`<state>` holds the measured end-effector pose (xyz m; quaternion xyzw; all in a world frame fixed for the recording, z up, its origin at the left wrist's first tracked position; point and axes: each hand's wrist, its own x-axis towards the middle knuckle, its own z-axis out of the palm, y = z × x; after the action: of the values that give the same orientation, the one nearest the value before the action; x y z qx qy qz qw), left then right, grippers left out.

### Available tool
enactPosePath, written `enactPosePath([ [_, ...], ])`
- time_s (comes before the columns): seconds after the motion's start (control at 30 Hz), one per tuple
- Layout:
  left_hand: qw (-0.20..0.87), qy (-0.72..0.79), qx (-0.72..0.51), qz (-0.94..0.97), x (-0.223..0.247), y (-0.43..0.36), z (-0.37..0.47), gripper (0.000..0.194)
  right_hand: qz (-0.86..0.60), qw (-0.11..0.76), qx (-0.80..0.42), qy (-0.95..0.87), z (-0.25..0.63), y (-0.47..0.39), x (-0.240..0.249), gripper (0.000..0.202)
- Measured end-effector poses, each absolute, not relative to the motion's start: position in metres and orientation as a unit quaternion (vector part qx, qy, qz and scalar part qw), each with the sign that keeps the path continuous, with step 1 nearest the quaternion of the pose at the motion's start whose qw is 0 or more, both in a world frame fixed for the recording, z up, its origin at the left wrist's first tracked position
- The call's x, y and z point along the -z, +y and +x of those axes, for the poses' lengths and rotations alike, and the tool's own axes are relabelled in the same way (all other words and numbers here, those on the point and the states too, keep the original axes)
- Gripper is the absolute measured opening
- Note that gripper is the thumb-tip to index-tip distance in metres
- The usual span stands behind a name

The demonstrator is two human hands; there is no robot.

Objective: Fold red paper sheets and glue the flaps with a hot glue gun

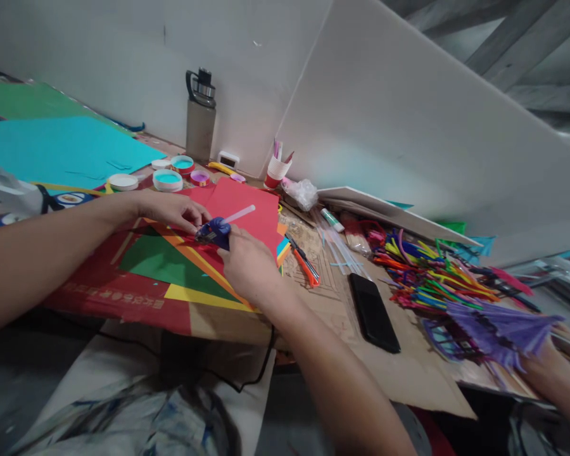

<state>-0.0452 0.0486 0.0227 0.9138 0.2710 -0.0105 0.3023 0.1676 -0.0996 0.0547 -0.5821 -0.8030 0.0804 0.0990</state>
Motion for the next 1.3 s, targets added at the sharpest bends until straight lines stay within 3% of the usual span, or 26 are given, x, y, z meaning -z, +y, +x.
enactPosePath([
  [0.4, 0.286, 0.287, 0.013, 0.914, -0.027, 0.044, -0.043, 0.023, -0.567, 0.109, -0.086, -0.812, 0.164, -0.101, -0.054, 0.025],
  [0.67, 0.296, 0.262, 0.0, 0.919, -0.027, 0.037, -0.038, 0.026, -0.611, 0.109, -0.068, -0.781, 0.202, -0.112, -0.049, 0.023],
  [0.93, 0.217, 0.196, -0.071, 0.954, -0.023, 0.017, -0.01, 0.02, -0.642, 0.094, -0.062, -0.759, 0.224, -0.127, -0.052, 0.018],
  [1.3, 0.228, 0.235, -0.067, 0.942, -0.024, 0.016, -0.007, 0.018, -0.676, 0.11, -0.054, -0.727, 0.264, -0.139, -0.051, 0.024],
])
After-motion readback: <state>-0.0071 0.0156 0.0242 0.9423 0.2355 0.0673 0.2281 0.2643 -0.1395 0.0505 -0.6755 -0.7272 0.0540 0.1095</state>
